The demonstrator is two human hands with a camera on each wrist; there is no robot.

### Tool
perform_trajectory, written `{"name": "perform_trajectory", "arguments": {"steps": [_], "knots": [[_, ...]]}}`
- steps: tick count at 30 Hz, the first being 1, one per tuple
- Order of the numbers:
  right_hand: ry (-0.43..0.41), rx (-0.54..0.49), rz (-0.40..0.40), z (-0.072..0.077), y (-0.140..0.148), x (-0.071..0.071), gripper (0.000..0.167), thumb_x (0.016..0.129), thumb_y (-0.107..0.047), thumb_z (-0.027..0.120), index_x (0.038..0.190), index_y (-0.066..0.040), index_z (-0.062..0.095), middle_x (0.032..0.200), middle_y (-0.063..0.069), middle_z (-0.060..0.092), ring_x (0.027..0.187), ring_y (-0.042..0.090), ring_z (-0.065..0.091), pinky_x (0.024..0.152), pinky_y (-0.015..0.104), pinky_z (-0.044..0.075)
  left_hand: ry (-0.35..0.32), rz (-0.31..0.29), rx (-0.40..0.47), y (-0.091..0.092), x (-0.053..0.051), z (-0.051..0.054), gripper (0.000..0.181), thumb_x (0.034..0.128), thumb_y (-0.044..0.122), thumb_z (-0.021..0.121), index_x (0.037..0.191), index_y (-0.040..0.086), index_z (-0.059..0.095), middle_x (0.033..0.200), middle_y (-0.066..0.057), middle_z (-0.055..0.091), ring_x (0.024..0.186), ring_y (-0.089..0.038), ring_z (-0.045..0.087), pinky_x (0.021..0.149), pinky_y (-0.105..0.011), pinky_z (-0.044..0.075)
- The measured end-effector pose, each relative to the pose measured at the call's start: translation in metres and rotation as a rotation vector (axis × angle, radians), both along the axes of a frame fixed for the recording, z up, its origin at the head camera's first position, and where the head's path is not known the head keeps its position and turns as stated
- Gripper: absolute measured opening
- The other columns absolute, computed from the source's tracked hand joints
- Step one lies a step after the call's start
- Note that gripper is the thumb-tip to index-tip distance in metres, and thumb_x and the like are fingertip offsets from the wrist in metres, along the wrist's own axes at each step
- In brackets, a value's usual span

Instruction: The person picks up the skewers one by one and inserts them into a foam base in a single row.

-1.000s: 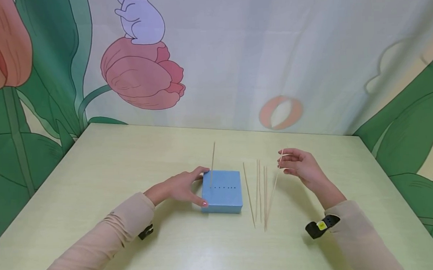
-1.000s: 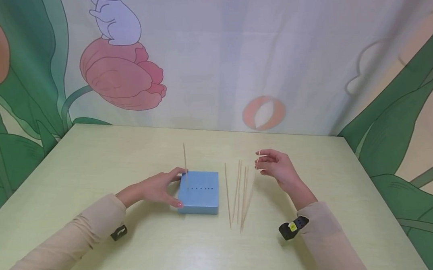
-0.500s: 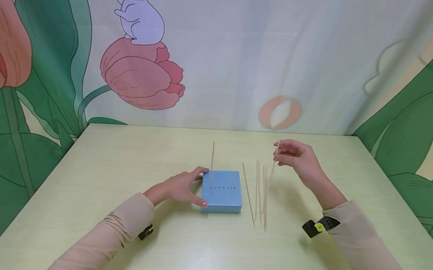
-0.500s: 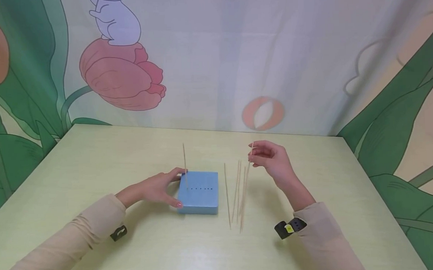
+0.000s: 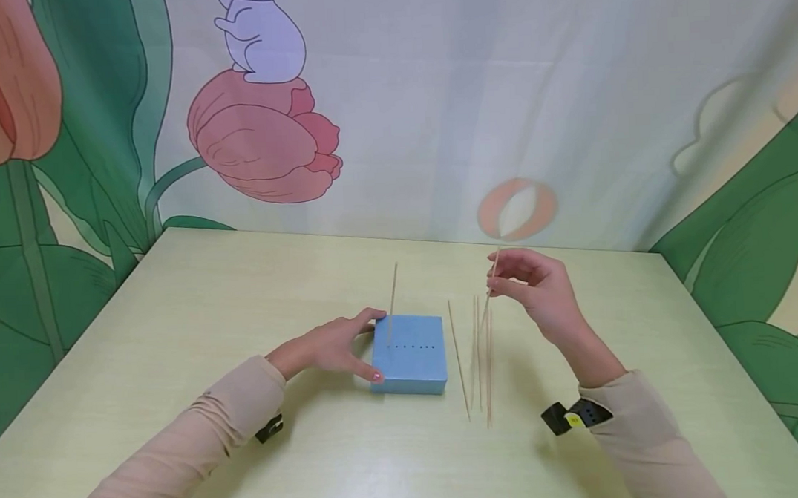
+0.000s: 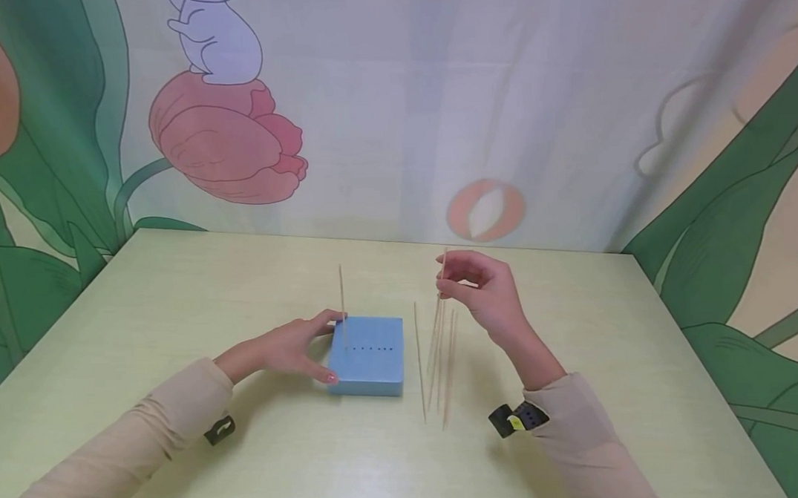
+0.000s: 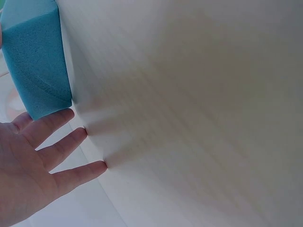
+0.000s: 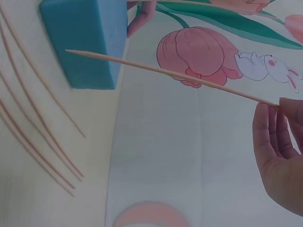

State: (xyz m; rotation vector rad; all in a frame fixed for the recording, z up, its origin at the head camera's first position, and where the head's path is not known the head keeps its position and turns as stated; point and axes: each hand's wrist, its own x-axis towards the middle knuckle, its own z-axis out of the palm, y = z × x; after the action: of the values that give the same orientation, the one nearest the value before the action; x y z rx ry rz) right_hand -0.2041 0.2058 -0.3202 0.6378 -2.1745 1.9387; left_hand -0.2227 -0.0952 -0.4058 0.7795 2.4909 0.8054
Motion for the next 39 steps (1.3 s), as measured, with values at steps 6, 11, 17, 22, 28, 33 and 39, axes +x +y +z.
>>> {"name": "perform_trajectory", "arguments": {"steps": [6,11,17,22,28,33,39], "knots": [[0.053,-0.004,-0.005,0.007,-0.011,0.001,0.030,0.078,0.012,0.063,0.096,-0.012,0.066,0.079,0.001,0.063,0.071,0.014,0.061,0.065,0.028,0.053,0.008,-0.003,-0.013,0.001,0.001,0.001,0.098,0.0671,0.048,0.076,0.142,0.017,0.022,0.140,-0.014,0.037,0.130,-0.028,0.032,0.101,-0.045,0.029],[0.082,-0.042,0.007,0.012,-0.024,0.003,0.031,0.077,0.011,0.065,0.095,-0.014,0.067,0.079,0.005,0.063,0.069,0.015,0.061,0.065,0.029,0.053,0.011,-0.007,-0.016,0.001,0.001,0.002,0.097,0.0679,0.047,0.076,0.141,0.015,0.022,0.140,-0.015,0.038,0.129,-0.029,0.033,0.100,-0.046,0.030],[0.120,-0.053,0.040,0.016,-0.040,0.005,0.035,0.076,0.013,0.065,0.094,-0.018,0.068,0.079,0.006,0.063,0.071,0.016,0.061,0.065,0.031,0.053,0.005,-0.004,-0.014,0.000,0.003,0.003,0.096,0.0682,0.047,0.076,0.141,0.015,0.022,0.140,-0.016,0.038,0.129,-0.031,0.033,0.099,-0.047,0.031],[0.151,-0.074,0.066,0.017,-0.052,0.004,0.039,0.075,0.016,0.063,0.093,-0.019,0.068,0.078,0.001,0.063,0.071,0.015,0.060,0.065,0.032,0.053,0.001,-0.010,-0.010,0.000,0.003,0.004,0.096,0.0686,0.046,0.076,0.141,0.015,0.021,0.140,-0.015,0.038,0.129,-0.031,0.033,0.098,-0.046,0.032],[0.172,-0.058,0.062,0.016,-0.063,0.003,0.021,0.076,0.011,0.065,0.097,0.007,0.063,0.078,0.007,0.063,0.072,0.016,0.060,0.067,0.033,0.053,0.003,-0.014,-0.008,0.000,0.002,0.003,0.096,0.0682,0.046,0.076,0.141,0.015,0.022,0.140,-0.015,0.038,0.128,-0.031,0.034,0.098,-0.046,0.032],[0.189,-0.037,0.064,0.015,-0.072,0.001,0.023,0.076,0.014,0.064,0.099,0.012,0.060,0.079,0.016,0.062,0.072,0.015,0.061,0.067,0.034,0.053,0.005,-0.012,-0.011,0.000,0.002,0.002,0.096,0.0678,0.046,0.077,0.141,0.015,0.022,0.139,-0.016,0.039,0.128,-0.030,0.034,0.098,-0.046,0.032],[0.199,-0.031,0.077,0.011,-0.081,-0.002,0.023,0.077,0.013,0.063,0.099,0.011,0.061,0.079,0.016,0.061,0.073,0.015,0.061,0.068,0.034,0.053,-0.003,-0.005,-0.020,0.001,0.002,0.004,0.097,0.0674,0.048,0.076,0.141,0.016,0.022,0.140,-0.015,0.038,0.128,-0.030,0.034,0.099,-0.047,0.031]]}}
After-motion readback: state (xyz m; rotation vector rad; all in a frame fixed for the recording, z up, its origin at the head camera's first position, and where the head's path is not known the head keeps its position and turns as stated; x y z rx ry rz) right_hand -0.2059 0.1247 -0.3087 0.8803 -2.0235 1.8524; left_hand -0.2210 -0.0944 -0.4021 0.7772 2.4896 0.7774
